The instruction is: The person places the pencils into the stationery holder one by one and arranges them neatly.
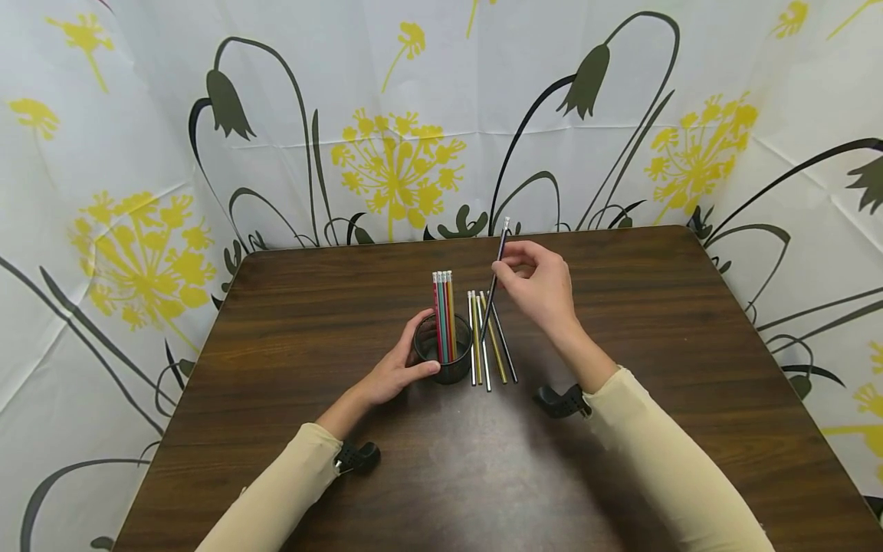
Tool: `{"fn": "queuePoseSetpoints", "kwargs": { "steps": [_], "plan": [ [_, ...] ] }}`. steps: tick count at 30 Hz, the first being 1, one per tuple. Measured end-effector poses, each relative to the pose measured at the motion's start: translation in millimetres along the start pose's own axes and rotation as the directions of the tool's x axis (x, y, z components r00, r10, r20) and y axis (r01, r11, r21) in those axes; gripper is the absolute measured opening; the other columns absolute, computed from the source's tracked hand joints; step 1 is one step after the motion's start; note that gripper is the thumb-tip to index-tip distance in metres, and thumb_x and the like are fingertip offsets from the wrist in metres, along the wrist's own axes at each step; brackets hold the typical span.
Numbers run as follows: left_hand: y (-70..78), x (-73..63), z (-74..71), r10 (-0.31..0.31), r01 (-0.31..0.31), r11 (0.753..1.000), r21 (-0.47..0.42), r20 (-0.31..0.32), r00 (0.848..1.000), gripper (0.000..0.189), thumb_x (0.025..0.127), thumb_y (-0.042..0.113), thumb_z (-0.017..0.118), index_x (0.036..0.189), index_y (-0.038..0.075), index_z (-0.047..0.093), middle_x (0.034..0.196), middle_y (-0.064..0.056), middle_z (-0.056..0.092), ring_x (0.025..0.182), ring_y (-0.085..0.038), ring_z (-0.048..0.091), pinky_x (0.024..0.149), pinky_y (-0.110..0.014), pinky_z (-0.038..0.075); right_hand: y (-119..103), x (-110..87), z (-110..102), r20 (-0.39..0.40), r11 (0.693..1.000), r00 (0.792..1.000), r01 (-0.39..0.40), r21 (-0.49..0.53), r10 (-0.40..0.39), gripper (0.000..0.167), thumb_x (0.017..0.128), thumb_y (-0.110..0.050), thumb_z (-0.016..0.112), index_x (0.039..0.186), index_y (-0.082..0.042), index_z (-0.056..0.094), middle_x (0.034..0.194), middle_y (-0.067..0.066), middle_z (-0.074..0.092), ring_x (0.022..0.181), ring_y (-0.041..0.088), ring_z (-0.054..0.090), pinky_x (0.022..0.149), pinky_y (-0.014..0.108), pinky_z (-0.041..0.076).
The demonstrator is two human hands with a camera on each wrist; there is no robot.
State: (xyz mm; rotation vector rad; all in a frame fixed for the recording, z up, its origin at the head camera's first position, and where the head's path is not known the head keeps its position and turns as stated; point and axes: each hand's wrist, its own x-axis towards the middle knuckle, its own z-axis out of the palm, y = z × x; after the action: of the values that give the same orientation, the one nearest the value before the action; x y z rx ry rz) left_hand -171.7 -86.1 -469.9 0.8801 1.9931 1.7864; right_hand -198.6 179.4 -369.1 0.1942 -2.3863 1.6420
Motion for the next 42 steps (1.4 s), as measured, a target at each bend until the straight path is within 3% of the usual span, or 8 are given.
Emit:
{"fn": "queuePoseSetpoints", "kwargs": {
  "steps": [6,11,13,22,35,42],
  "plan": [
    [1.0,-0.3,-0.1,-0.007,0.007,1.0,-0.005,-0.004,1.0,0.081,0.093,-0.006,0.058,0.155,0.005,0.008,0.154,-0.023,0.024,0.139,-0.039,0.03,0.108,-0.061,0.026,-12.8,-11.0,13.2,0.008,0.996,0.996,0.092,0.019,-0.092,0.024,0.09,-0.006,0.071,0.111,0.003,0.066,0.092,0.018,0.071,0.064,0.007,0.067,0.053,0.027,0.055],
    [1.1,-0.9,-0.5,-0.009,0.009,1.0,-0.015,0.002,1.0,0.08,0.094,-0.005,0.058,0.155,0.005,0.007,0.153,-0.024,0.024,0.138,-0.041,0.032,0.108,-0.061,0.026,-9.8,-21.2,26.8,0.044,0.988,0.989,0.142,-0.058,-0.14,0.02,0.088,-0.01,0.073,0.107,-0.003,0.069,0.089,0.008,0.072,0.069,0.02,0.07,0.058,0.025,0.053],
    [0.8,-1.2,-0.8,-0.009,0.01,1.0,-0.016,0.002,1.0,0.08,0.095,-0.003,0.059,0.155,0.005,0.007,0.153,-0.024,0.024,0.138,-0.04,0.032,0.109,-0.061,0.026,-6.8,-24.7,32.6,0.065,0.983,0.987,0.155,-0.094,-0.149,0.02,0.087,-0.009,0.073,0.106,-0.004,0.069,0.088,0.005,0.072,0.069,0.02,0.069,0.06,0.027,0.052],
    [0.1,-1.1,-0.9,-0.013,0.013,1.0,-0.021,0.002,1.0,0.082,0.095,0.0,0.061,0.156,0.006,0.006,0.154,-0.024,0.024,0.138,-0.04,0.031,0.109,-0.061,0.026,16.7,-35.5,51.1,0.16,0.975,0.979,0.152,-0.164,-0.126,0.021,0.086,-0.01,0.075,0.106,-0.003,0.07,0.089,0.004,0.073,0.07,0.014,0.068,0.06,0.033,0.053],
    [0.4,-1.2,-0.4,0.005,-0.005,1.0,-0.02,0.001,1.0,0.081,0.094,-0.005,0.059,0.155,0.004,0.006,0.154,-0.025,0.023,0.139,-0.041,0.029,0.108,-0.062,0.025,22.0,-35.8,56.6,0.168,0.96,0.973,0.193,-0.201,-0.16,0.019,0.083,-0.009,0.076,0.101,-0.003,0.07,0.086,0.004,0.072,0.067,0.014,0.068,0.059,0.034,0.054],
    [0.2,-0.8,-0.2,-0.007,0.007,1.0,-0.021,-0.004,1.0,0.081,0.094,-0.004,0.059,0.155,0.006,0.007,0.153,-0.024,0.024,0.138,-0.04,0.031,0.108,-0.062,0.027,24.9,-35.5,57.8,0.199,0.957,0.975,0.152,-0.248,-0.103,0.017,0.084,-0.011,0.077,0.098,-0.004,0.07,0.084,0.004,0.072,0.067,0.013,0.067,0.06,0.033,0.055]
  ]
}}
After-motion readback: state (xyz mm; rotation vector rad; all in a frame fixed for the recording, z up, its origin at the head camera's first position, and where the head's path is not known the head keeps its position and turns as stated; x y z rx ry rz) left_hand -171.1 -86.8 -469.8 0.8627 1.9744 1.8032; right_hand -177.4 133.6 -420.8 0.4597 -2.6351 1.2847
